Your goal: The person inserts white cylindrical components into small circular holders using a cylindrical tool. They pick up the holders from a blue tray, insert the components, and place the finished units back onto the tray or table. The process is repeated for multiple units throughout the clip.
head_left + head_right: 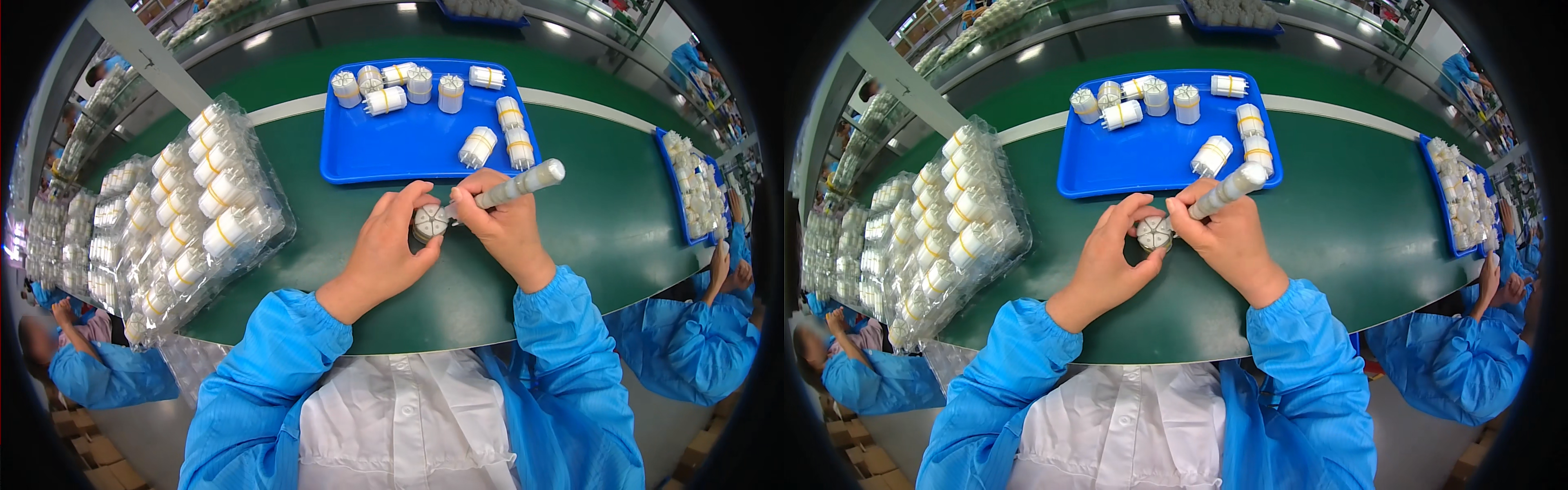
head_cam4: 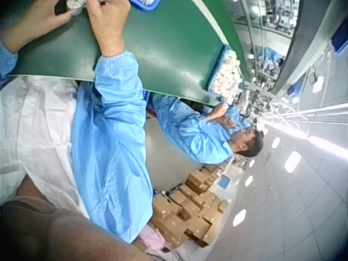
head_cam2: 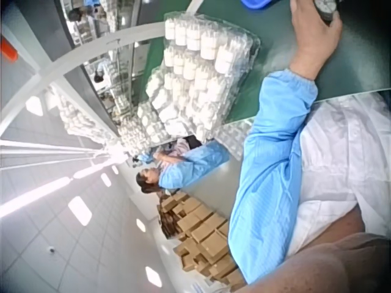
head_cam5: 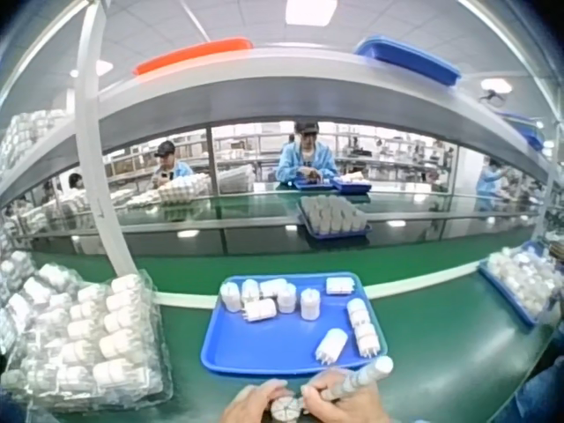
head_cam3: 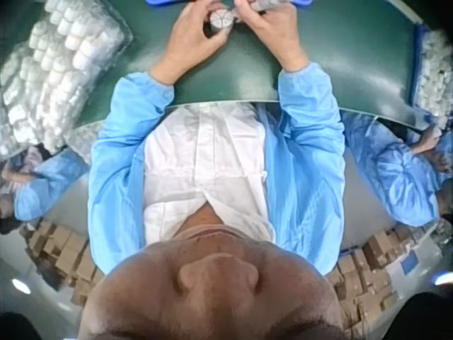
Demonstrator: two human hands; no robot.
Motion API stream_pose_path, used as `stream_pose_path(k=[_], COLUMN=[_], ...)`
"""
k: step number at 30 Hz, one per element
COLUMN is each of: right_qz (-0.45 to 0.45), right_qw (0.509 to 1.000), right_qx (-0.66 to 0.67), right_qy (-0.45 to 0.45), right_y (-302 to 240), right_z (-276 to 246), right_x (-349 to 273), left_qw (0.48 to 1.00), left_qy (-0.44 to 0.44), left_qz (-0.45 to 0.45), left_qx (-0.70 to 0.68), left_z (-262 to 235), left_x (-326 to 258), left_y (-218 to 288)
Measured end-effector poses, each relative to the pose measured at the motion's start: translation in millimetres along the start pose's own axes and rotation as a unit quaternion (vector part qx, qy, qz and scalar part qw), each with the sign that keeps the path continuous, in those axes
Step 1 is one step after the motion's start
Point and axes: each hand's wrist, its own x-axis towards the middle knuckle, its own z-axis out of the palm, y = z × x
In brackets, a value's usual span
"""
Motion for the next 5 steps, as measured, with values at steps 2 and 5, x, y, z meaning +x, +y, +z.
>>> stream_pose_path(k=[2, 5], right_qz=[0.003, -0.012], right_qw=[1.000, 0.999], right_qx=[-0.009, -0.024], right_qy=[-0.018, -0.022], right_y=[3.0, 7.9], right_z=[1.6, 3.0], right_x=[0.1, -1.2], left_qw=[1.000, 1.000], left_qy=[-0.014, -0.012], left_qz=[-0.002, 0.012], left_qx=[0.005, 0.009], left_z=[-1.9, -0.5], left_x=[0.6, 1.3], left_y=[4.0, 1.7])
